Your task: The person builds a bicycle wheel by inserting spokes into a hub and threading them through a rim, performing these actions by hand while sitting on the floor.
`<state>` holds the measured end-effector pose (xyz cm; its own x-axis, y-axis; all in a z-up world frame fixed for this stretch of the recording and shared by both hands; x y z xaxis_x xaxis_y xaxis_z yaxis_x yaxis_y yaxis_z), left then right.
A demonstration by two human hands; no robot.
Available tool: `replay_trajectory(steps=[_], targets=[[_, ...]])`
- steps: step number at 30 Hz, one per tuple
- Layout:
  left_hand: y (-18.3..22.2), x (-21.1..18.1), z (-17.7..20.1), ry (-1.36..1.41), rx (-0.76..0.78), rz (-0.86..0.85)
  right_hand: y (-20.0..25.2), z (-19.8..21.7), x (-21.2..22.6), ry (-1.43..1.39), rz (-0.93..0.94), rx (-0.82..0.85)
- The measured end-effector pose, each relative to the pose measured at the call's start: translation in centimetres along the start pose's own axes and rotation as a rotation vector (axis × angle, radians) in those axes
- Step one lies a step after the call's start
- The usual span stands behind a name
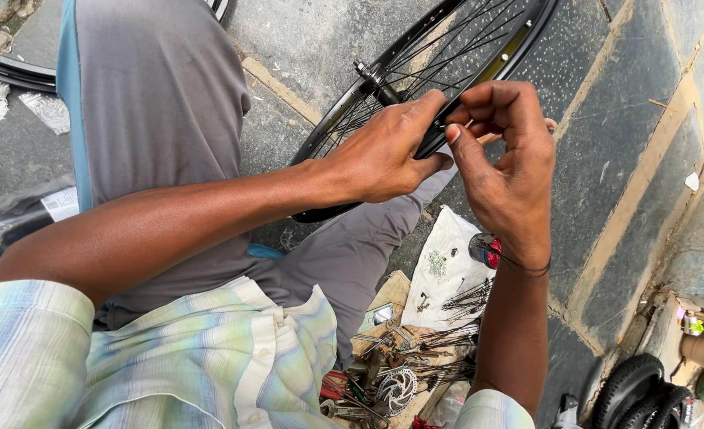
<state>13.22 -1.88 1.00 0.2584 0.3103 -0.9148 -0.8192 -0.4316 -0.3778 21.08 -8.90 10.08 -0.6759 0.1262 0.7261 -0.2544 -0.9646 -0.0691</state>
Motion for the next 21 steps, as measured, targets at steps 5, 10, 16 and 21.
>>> replay_trajectory(steps=[5,10,16,21], targets=[[-0.3,0.4,-0.3,0.053,0.069,0.099,-0.1,0.4,-0.7,-0.003,-0.027,0.007],[-0.5,0.6,-0.6,0.033,0.082,0.121,-0.6,0.6,-0.4,0.033,-0.035,0.018],[-0.3,-1.0,0.2,0.093,0.020,-0.016,-0.4,-1.2,1.7,0.376,0.042,-0.032],[-0.6,-1.0,0.8,0.012,0.171,0.331,2.6,-0.6,-1.3,0.005,0.015,-0.422]])
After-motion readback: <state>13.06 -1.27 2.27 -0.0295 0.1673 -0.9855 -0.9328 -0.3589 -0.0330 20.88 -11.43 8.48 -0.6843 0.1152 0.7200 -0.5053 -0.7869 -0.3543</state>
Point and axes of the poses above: each hand's wrist, its own y-axis away from the middle knuckle, its own z-axis out of the back of the hand, x = y × z, the point moved 7 cm from there along -y, towards the middle knuckle, and after that the axes turned 3 degrees about x, right-handed, at the moved point
